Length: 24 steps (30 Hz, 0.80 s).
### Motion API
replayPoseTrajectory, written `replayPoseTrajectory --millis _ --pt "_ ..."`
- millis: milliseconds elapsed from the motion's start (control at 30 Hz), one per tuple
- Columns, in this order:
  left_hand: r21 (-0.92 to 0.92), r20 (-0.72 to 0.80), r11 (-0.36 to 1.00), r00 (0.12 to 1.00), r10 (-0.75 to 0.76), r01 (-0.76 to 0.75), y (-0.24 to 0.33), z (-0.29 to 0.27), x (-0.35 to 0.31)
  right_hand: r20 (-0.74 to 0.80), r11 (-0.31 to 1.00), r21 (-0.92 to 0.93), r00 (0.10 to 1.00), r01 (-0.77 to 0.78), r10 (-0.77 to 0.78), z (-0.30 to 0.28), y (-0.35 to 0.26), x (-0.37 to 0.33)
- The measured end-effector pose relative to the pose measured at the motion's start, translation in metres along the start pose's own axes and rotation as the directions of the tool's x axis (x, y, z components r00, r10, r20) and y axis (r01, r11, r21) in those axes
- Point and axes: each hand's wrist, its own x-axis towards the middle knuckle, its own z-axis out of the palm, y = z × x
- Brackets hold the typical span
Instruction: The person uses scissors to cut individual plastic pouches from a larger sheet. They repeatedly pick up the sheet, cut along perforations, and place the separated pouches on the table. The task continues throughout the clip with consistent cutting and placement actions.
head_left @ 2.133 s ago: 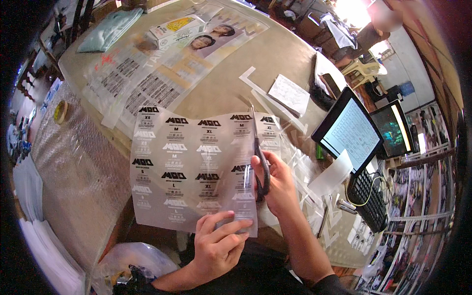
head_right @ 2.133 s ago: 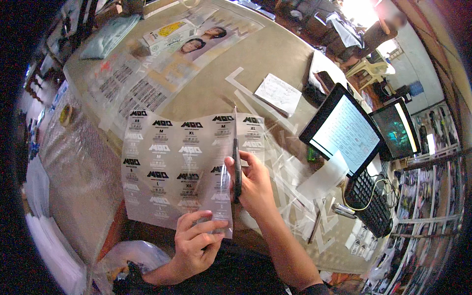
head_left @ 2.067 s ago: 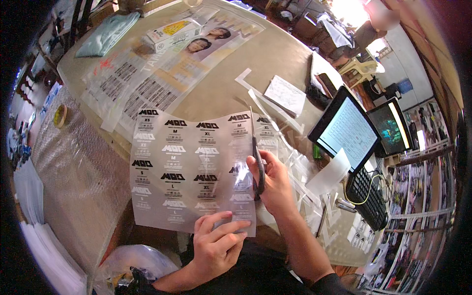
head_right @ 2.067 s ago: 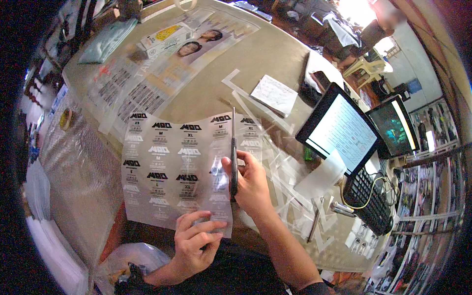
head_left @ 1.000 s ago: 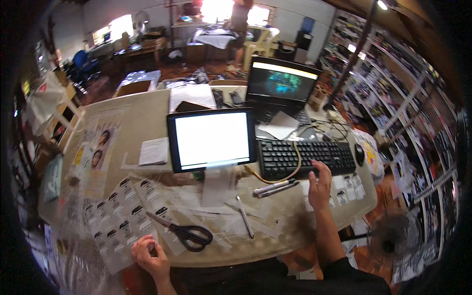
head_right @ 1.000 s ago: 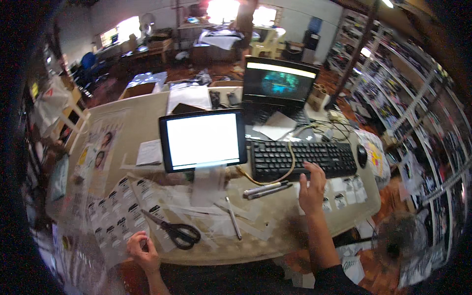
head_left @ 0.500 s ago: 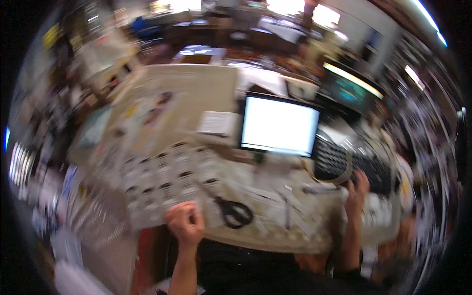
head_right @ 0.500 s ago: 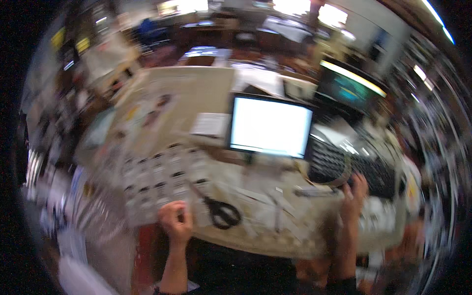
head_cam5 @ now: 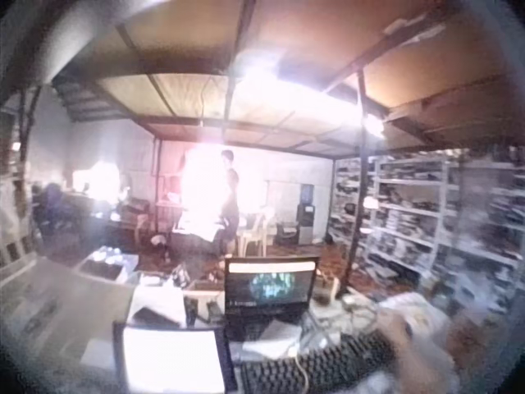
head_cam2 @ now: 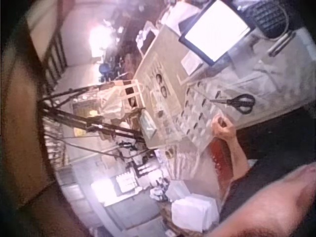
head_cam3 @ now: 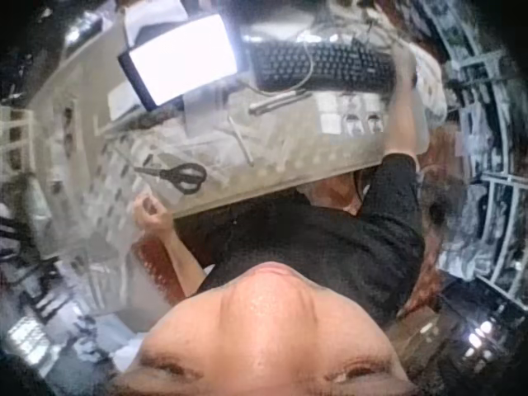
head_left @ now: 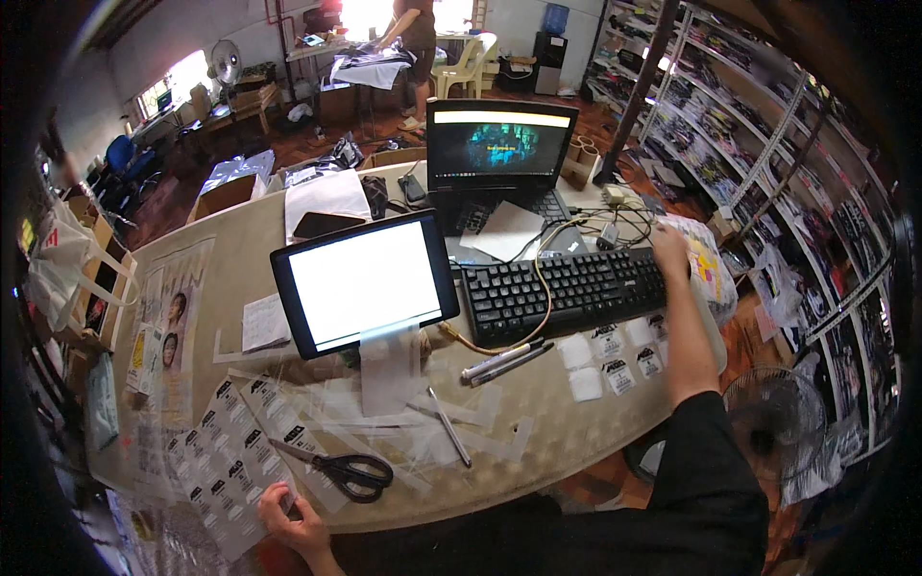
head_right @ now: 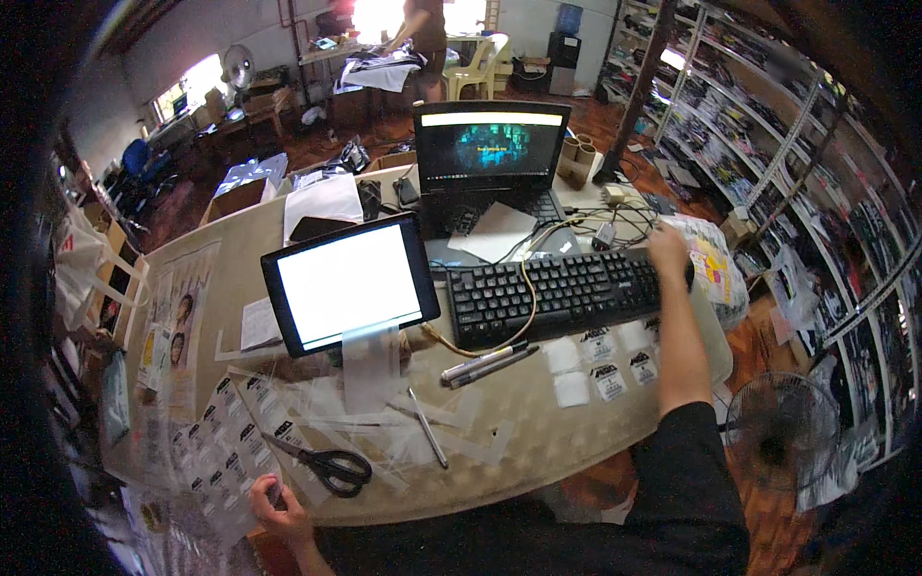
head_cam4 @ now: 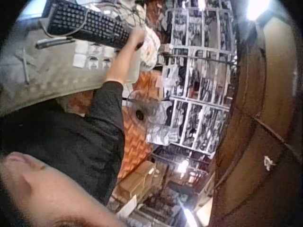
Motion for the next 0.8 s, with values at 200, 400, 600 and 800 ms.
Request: replayPoseTrajectory --millis 200,400,600,800 --pt "-0.025 0.008 0.997 0.998 -0.067 0.067 -0.001 0.002 -0.001 0.016 0.992 0.109 0.998 0.062 -0.064 0.002 0.130 -0.028" --pt "0.018 0.004 0.998 0.998 -0.057 0.057 0.001 0.001 0.000 -0.071 0.977 0.139 0.986 0.161 -0.152 0.010 0.121 -0.041" --pt "0.023 -0.003 0.997 0.997 -0.080 0.080 0.003 0.001 -0.002 -0.103 0.966 0.093 0.968 0.239 -0.230 0.004 0.116 -0.048" --pt "0.016 -0.024 0.998 0.998 -0.055 0.056 0.008 0.008 0.000 -0.092 0.982 0.074 0.981 0.176 -0.169 0.007 0.124 -0.045"
